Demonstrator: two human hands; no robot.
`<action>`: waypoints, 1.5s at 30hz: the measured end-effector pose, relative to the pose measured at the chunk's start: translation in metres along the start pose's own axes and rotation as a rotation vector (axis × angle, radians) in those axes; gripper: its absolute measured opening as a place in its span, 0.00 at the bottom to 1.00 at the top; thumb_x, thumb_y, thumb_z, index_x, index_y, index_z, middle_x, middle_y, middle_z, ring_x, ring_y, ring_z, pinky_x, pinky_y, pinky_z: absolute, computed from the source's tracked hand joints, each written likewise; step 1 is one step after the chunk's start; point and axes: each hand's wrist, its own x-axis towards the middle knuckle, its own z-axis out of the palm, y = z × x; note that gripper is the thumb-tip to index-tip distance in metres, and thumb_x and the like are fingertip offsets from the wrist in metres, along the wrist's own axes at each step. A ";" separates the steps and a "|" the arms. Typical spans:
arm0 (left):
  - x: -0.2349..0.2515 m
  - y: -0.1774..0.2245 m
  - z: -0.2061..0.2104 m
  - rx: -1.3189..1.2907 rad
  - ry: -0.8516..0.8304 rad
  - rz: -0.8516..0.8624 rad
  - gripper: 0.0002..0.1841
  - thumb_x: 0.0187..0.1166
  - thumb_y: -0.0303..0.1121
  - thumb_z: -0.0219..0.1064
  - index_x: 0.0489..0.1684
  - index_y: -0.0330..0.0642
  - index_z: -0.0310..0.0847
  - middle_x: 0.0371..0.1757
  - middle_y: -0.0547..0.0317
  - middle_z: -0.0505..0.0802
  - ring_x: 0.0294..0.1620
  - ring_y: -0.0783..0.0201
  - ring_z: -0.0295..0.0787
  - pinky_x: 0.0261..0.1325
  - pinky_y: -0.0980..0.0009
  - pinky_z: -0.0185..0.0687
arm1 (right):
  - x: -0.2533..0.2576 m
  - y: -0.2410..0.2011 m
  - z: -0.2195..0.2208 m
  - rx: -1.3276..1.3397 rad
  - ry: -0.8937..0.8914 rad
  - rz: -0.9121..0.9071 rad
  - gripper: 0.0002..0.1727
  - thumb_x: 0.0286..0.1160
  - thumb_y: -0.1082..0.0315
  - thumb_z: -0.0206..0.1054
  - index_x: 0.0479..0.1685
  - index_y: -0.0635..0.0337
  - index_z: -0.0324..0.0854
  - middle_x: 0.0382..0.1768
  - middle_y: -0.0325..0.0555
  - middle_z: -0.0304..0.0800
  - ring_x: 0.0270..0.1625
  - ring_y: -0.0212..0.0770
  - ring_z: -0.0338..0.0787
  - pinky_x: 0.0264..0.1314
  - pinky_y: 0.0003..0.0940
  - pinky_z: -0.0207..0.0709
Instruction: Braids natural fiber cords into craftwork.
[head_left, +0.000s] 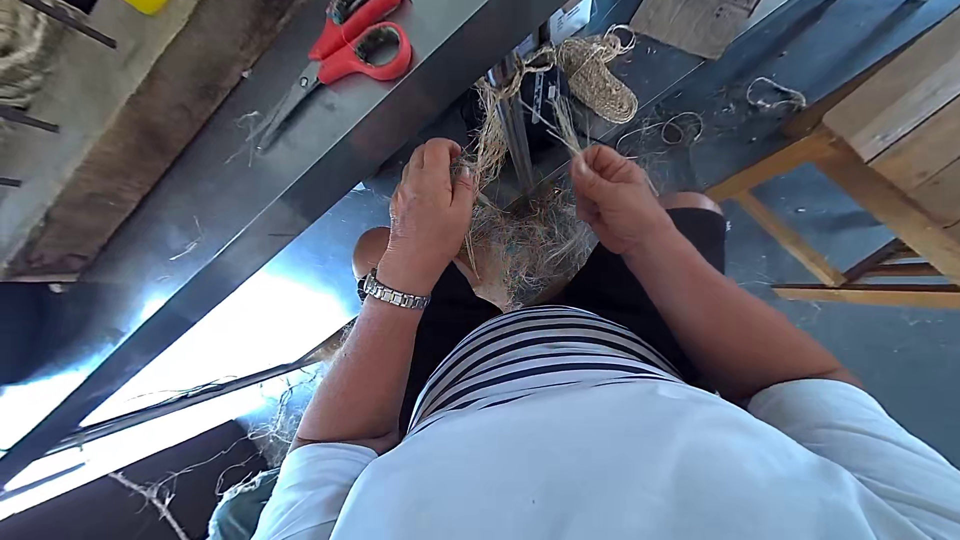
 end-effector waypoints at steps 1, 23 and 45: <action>0.004 -0.002 0.003 0.053 -0.077 -0.066 0.24 0.91 0.40 0.49 0.73 0.30 0.73 0.69 0.34 0.85 0.72 0.40 0.81 0.73 0.41 0.72 | 0.005 0.004 0.004 -0.011 -0.014 0.015 0.04 0.82 0.71 0.60 0.42 0.51 0.76 0.24 0.25 0.77 0.17 0.18 0.66 0.19 0.13 0.61; -0.044 0.053 0.086 -1.227 -0.352 -0.140 0.12 0.90 0.37 0.41 0.62 0.48 0.66 0.28 0.75 0.75 0.22 0.81 0.69 0.26 0.84 0.67 | -0.014 -0.037 0.048 0.364 -0.025 -0.001 0.13 0.91 0.73 0.48 0.38 0.54 0.75 0.11 0.25 0.60 0.12 0.21 0.59 0.17 0.16 0.58; -0.043 0.043 0.080 -1.529 -0.390 -0.322 0.16 0.94 0.35 0.41 0.34 0.53 0.72 0.12 0.74 0.66 0.08 0.81 0.53 0.12 0.87 0.49 | -0.027 -0.012 -0.027 -0.226 0.148 0.037 0.16 0.89 0.63 0.55 0.56 0.61 0.87 0.38 0.32 0.89 0.34 0.24 0.82 0.39 0.24 0.79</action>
